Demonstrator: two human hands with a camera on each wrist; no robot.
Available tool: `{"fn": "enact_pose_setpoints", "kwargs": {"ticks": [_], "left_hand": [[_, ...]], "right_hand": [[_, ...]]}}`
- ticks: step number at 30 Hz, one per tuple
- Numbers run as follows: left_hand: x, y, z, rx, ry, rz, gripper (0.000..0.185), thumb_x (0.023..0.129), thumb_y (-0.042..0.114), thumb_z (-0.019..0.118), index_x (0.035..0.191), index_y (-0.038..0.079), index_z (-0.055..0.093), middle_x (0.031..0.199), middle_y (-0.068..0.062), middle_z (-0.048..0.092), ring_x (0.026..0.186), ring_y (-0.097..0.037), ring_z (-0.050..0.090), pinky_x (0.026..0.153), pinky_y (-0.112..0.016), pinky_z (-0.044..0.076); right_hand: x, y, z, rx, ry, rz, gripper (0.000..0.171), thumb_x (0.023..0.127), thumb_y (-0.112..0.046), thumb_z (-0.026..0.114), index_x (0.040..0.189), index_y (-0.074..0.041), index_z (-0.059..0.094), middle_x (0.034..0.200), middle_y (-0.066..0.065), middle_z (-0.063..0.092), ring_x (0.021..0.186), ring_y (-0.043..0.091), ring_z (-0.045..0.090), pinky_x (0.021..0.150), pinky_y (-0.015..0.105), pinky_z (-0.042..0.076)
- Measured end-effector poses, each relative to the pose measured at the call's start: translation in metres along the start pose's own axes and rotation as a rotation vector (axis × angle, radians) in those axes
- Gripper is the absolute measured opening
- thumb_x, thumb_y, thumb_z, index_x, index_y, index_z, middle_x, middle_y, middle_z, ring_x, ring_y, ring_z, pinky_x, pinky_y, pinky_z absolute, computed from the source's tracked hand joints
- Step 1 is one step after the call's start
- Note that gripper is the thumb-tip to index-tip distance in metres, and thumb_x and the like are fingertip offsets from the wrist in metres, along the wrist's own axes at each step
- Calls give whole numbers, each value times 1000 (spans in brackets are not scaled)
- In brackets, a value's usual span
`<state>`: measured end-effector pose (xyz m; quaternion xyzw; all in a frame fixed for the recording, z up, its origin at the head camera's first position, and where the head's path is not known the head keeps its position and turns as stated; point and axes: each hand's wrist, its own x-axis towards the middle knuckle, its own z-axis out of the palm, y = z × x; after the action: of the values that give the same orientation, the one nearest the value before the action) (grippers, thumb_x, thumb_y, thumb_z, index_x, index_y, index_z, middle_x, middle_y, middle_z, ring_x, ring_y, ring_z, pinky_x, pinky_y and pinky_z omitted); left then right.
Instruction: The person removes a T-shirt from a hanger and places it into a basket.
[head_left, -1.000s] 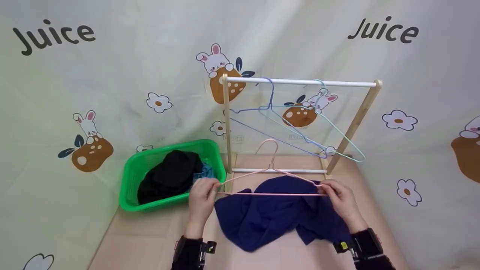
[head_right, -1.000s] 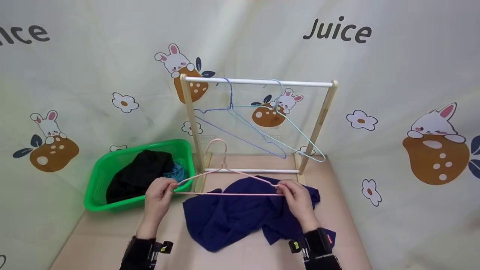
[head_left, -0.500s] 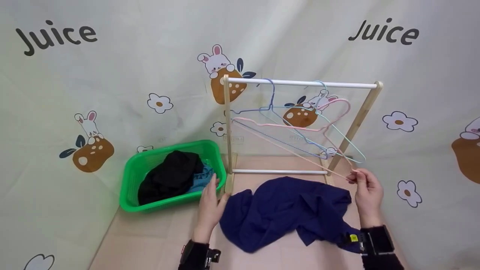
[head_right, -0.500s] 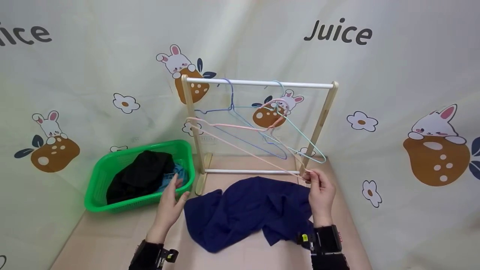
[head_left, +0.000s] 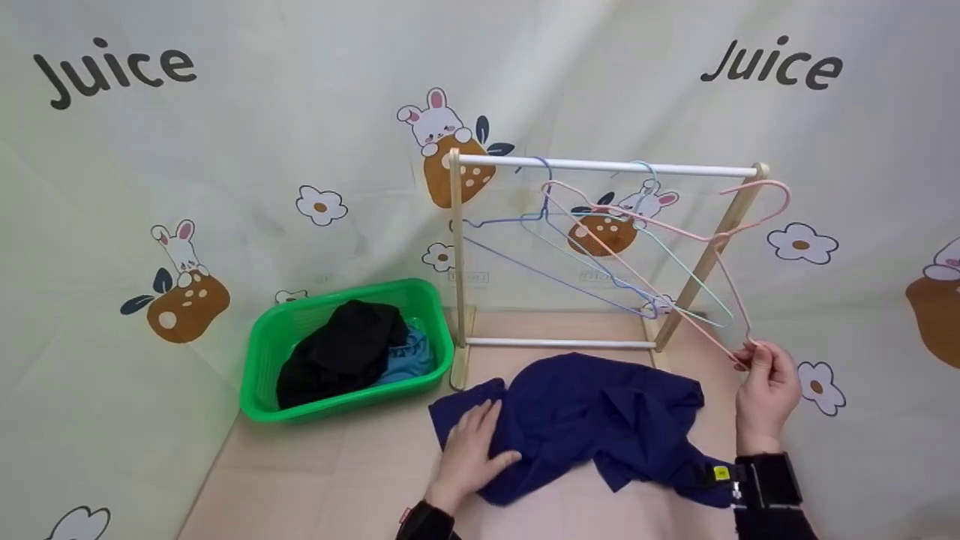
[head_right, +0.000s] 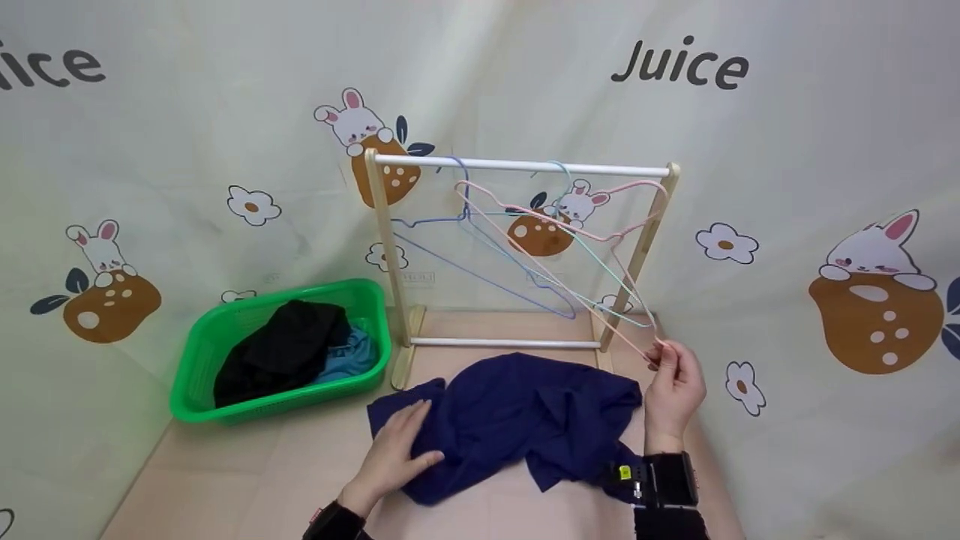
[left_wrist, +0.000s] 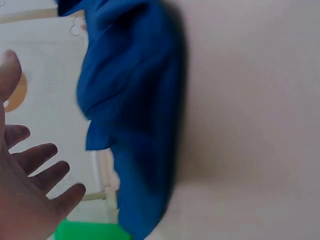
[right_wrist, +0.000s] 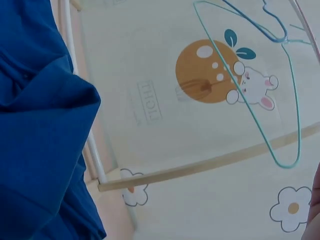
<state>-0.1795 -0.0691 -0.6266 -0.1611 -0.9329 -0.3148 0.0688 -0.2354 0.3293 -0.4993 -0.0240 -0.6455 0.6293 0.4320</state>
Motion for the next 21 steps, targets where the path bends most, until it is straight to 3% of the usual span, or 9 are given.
{"fn": "enact_pose_setpoints", "kwargs": {"ticks": [4, 8, 15, 21], "left_hand": [[-6, 1, 20, 28, -92, -43, 97, 80, 56, 75, 155, 11, 33, 154, -22, 34, 139, -47, 29, 104, -68, 28], [-11, 0, 34, 50, -139, -57, 102, 76, 62, 75, 155, 13, 33, 155, -23, 32, 139, -50, 27, 102, -73, 25], [-15, -1, 42, 47, -167, -68, 105, 73, 60, 79, 155, 13, 34, 155, -24, 31, 140, -52, 25, 103, -74, 21], [-13, 0, 46, 121, -167, -97, 103, 72, 55, 82, 154, 13, 36, 147, -20, 45, 138, -49, 31, 103, -73, 22]], "right_hand": [[3, 2, -3, -97, 13, -2, 26, 101, -6, 53, 103, 18, 62, 78, -5, 64, 72, 4, 66, 69, 16, 51], [7, 5, -4, -147, 8, -9, 29, 101, -9, 53, 104, 19, 61, 79, -9, 63, 73, 2, 65, 70, 16, 51], [10, 9, -7, -161, 25, -9, 29, 101, -10, 54, 103, 18, 62, 78, -10, 63, 73, 2, 64, 69, 15, 50], [17, 7, 7, -214, -16, -31, 25, 100, -8, 57, 103, 15, 66, 78, -14, 62, 71, 1, 61, 68, 14, 49]]}}
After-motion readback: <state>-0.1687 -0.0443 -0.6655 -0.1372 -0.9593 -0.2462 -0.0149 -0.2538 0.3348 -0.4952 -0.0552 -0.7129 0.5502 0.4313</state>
